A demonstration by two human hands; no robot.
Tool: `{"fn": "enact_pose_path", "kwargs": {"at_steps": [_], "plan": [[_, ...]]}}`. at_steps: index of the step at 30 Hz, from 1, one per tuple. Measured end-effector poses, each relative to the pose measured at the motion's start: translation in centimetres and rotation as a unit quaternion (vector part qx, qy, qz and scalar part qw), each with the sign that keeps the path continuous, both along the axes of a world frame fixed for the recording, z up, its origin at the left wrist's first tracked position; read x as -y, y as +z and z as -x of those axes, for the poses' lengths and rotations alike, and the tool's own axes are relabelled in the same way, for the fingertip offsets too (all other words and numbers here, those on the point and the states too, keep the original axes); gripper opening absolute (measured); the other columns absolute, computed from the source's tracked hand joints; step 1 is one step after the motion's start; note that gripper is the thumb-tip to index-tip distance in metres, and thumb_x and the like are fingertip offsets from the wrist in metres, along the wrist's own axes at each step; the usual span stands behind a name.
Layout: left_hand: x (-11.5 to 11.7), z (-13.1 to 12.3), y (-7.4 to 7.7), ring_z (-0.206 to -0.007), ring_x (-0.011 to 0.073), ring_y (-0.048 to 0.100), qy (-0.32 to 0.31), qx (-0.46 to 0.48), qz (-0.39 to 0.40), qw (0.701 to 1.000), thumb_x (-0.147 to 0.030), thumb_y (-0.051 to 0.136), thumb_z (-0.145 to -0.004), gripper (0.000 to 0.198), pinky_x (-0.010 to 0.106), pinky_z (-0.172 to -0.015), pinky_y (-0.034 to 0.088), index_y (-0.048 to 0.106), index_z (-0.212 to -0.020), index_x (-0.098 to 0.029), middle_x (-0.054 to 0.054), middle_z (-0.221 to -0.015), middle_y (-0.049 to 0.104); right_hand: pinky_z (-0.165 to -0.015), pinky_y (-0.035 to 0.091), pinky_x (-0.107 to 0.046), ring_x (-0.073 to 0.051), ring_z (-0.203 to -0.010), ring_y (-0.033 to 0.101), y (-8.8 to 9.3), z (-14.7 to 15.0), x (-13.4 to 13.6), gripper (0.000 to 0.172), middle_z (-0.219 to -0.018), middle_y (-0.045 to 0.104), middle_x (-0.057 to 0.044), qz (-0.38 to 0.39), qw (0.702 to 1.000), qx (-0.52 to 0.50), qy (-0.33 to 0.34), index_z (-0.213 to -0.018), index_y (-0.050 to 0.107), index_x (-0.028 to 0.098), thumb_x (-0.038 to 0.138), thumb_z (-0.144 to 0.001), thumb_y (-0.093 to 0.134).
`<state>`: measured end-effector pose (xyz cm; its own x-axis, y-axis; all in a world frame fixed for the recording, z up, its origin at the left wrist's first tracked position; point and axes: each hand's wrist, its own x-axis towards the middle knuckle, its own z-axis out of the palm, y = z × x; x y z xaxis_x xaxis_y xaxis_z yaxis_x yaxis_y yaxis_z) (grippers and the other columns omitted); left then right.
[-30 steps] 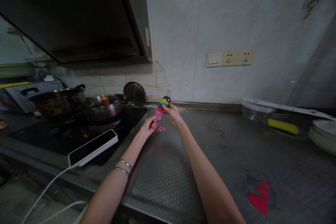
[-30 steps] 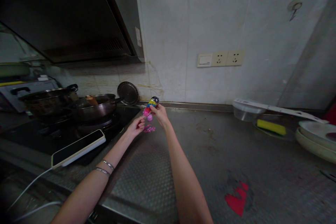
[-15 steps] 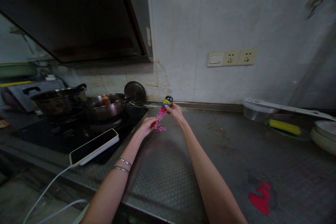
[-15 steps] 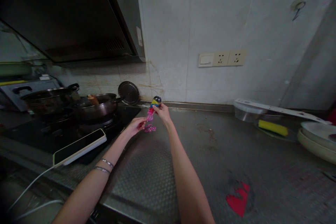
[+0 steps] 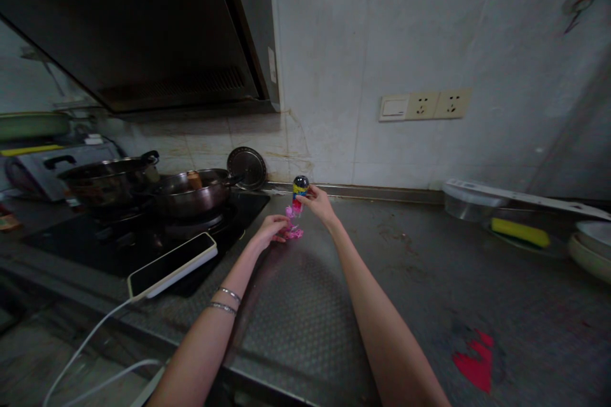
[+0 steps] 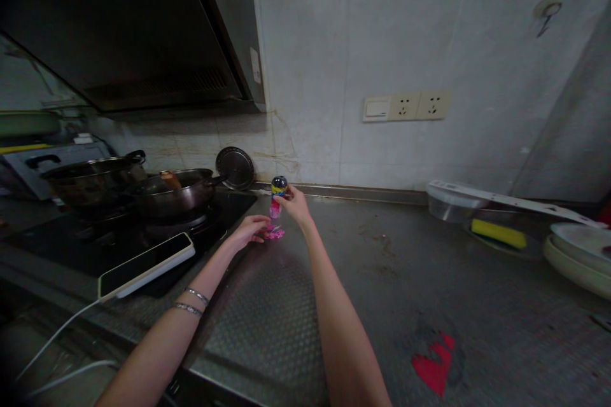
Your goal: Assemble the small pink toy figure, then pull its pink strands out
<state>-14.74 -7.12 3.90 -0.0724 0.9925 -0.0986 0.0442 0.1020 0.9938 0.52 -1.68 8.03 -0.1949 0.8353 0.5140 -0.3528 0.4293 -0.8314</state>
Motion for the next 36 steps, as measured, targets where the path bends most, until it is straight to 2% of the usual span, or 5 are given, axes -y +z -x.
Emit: {"fn": "enact_pose_path", "kwargs": {"at_steps": [6,15,22,28,36], "plan": [[-0.3,-0.3,0.0,-0.054,0.0146,0.061,0.002,0.06,-0.014,0.998,-0.01,0.059,-0.065,0.014,0.023,-0.045,0.05,0.063,-0.079,-0.01,0.01,-0.071,0.066,-0.079,0.045,-0.027,-0.014,-0.082,0.058,-0.3,0.1,-0.1,0.035,-0.089,0.064,-0.001,0.012,0.999,-0.033,0.01,-0.09,0.058,0.018,0.019,-0.057,0.068],[0.3,-1.7,0.3,-0.052,0.0134,0.06,-0.002,0.138,-0.022,0.99,-0.015,0.059,-0.068,0.016,0.023,-0.045,0.049,0.062,-0.083,-0.009,0.009,-0.07,0.064,-0.066,0.047,-0.025,-0.013,-0.074,0.059,-1.7,0.3,-1.0,0.035,-0.086,0.064,-0.002,0.089,0.993,-0.073,0.017,-0.092,0.053,0.017,0.03,-0.061,0.064],[0.2,-1.4,0.5,-0.046,0.0149,0.057,0.021,0.073,-0.016,0.997,-0.023,0.062,-0.066,0.021,0.028,-0.048,0.05,0.063,-0.083,-0.01,0.003,-0.052,0.058,-0.063,0.047,-0.025,-0.011,-0.065,0.058,-2.3,0.4,-0.8,0.031,-0.072,0.061,0.0,0.172,0.975,-0.14,0.026,-0.087,0.054,0.014,0.032,-0.064,0.065],[0.2,-0.8,1.0,-0.06,0.0182,0.063,0.036,0.039,-0.013,0.999,-0.02,0.062,-0.064,0.016,0.025,-0.055,0.046,0.065,-0.076,-0.01,0.01,-0.069,0.067,-0.062,0.048,-0.025,-0.012,-0.063,0.059,-3.0,0.2,-1.1,0.025,-0.07,0.062,-0.002,0.212,0.963,-0.163,0.042,-0.087,0.054,0.013,0.027,-0.068,0.063],[0.4,-0.8,1.4,-0.068,0.0178,0.063,0.054,0.009,-0.044,0.998,-0.015,0.059,-0.065,0.01,0.024,-0.059,0.044,0.066,-0.072,-0.012,0.009,-0.07,0.068,-0.061,0.049,-0.025,-0.012,-0.061,0.059,-3.6,-0.1,-1.2,0.02,-0.069,0.063,-0.004,0.242,0.959,-0.146,0.032,-0.085,0.056,0.013,0.028,-0.073,0.061]]}}
